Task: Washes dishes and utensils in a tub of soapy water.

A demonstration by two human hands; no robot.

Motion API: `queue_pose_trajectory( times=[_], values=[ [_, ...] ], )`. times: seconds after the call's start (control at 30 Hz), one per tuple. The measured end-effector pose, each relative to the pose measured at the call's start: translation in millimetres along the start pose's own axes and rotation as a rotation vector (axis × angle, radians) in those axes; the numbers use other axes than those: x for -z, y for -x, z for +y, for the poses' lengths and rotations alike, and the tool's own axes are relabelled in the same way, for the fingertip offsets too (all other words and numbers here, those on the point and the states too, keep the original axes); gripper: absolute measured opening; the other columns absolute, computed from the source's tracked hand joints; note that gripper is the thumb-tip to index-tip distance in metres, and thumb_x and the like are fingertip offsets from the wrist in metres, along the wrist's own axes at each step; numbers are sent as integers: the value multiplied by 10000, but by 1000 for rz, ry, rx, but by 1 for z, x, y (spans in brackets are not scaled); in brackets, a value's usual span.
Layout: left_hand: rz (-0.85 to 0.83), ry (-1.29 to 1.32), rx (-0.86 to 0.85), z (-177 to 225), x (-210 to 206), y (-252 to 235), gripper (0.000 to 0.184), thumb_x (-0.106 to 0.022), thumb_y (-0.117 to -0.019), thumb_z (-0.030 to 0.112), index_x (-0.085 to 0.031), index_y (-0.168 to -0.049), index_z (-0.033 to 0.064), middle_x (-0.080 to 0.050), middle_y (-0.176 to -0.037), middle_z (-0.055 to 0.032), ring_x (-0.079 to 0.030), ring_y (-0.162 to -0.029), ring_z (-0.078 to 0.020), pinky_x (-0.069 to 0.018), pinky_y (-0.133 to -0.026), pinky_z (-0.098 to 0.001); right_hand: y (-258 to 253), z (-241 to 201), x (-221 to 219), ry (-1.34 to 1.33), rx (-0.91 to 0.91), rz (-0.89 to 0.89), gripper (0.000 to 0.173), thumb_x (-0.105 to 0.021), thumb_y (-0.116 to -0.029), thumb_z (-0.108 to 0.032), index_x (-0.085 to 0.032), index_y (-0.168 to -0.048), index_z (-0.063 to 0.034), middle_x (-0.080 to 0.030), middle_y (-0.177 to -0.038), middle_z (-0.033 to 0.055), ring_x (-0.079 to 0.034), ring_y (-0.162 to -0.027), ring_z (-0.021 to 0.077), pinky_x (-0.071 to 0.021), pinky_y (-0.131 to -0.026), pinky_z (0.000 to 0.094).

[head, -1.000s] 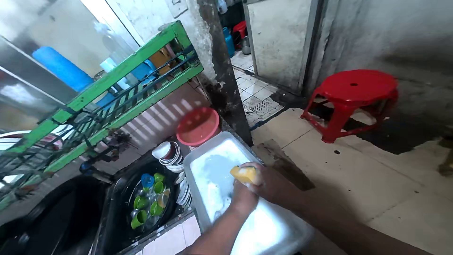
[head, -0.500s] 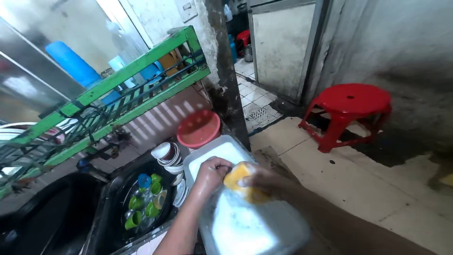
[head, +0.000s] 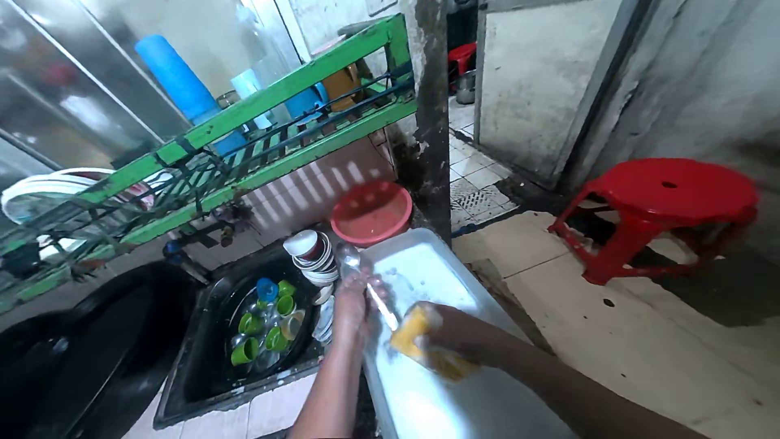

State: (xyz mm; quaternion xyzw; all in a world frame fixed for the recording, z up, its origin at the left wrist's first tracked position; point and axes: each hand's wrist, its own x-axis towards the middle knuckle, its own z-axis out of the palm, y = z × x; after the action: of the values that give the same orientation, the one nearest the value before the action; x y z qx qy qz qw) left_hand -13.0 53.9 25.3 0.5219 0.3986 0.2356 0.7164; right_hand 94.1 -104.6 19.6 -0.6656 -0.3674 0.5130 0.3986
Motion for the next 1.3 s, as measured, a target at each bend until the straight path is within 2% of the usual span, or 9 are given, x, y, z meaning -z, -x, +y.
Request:
queue_pose_trajectory(
  times=[0.17, 0.23, 0.43, 0.67, 0.77, 0.9, 1.1, 1.2, 1.3],
  values=[
    [-135, -317, 70, -6, 0, 24, 255, -491, -1080, 97, -585, -1257, -59, -666, -769, -66, -526, -481, -78, -458, -453, -216, -21, 2, 10, -332, 94, 301, 475, -674, -980, -153, -490, -1393, -7, -672, -1093, 150, -681, -929, 194, -576, -861, 378],
    [-179, -344, 55, -18, -17, 39, 185, -494, -1072, 81, -603, -1153, -45, -639, -730, -46, -513, -477, -71, -450, -454, -213, -34, -1, 13, -192, 66, 379, 508, -715, -951, -177, -516, -1392, -23, -679, -1116, 181, -683, -980, 250, -562, -900, 436],
    [-162, -264, 73, -22, -22, 44, 271, -445, -1082, 45, -550, -1298, -79, -583, -719, -33, -480, -466, -59, -430, -442, -195, -57, 11, 2, 91, 75, 637, 513, -702, -972, -228, -529, -1411, -24, -683, -1154, 256, -674, -1075, 392, -522, -963, 570],
    [-163, -168, 143, -24, -8, 47, 268, -418, -1079, 12, -499, -1316, -84, -567, -732, -41, -461, -453, -51, -418, -422, -182, -63, 7, 9, 320, 51, 525, 500, -656, -993, -231, -514, -1456, -109, -687, -1162, 251, -670, -1086, 430, -511, -948, 613],
    [-131, -13, 135, -23, -3, 47, 260, -399, -1074, -9, -498, -1302, -86, -568, -711, -47, -458, -429, -57, -421, -397, -187, -67, -5, 11, -113, 42, 686, 546, -641, -1022, -288, -469, -1463, -18, -640, -1236, 279, -643, -1115, 412, -502, -972, 588],
    [-227, 47, 102, -23, 8, 49, 256, -446, -1062, 29, -542, -1281, -62, -585, -756, -54, -480, -469, -65, -438, -422, -197, -73, -4, -16, -367, 93, 403, 430, -583, -1038, -314, -516, -1374, -54, -650, -999, 111, -645, -826, 163, -562, -757, 358],
    [-310, -194, 143, -7, 27, 56, 300, -439, -1072, 44, -512, -1349, -46, -573, -743, -20, -447, -455, -39, -397, -413, -179, -72, -31, -9, -186, 10, 512, 427, -687, -992, -236, -580, -1346, -24, -671, -1155, 214, -661, -1036, 322, -523, -933, 530],
    [-199, -692, 96, 17, 59, 51, 320, -487, -1078, 111, -571, -1368, 7, -638, -828, -24, -535, -578, -67, -460, -535, -231, -65, -25, 4, -108, -8, 569, 425, -664, -1007, -235, -568, -1364, -26, -664, -1145, 239, -659, -1010, 361, -518, -906, 573],
    [100, -1175, 11, 32, 135, 14, 333, -501, -1079, 154, -616, -1356, 7, -713, -1116, -179, -698, -973, -276, -556, -906, -449, -57, 4, 19, 25, -14, 514, 497, -703, -981, -255, -542, -1414, -72, -668, -1169, 238, -665, -1040, 380, -523, -919, 601]
  ],
)
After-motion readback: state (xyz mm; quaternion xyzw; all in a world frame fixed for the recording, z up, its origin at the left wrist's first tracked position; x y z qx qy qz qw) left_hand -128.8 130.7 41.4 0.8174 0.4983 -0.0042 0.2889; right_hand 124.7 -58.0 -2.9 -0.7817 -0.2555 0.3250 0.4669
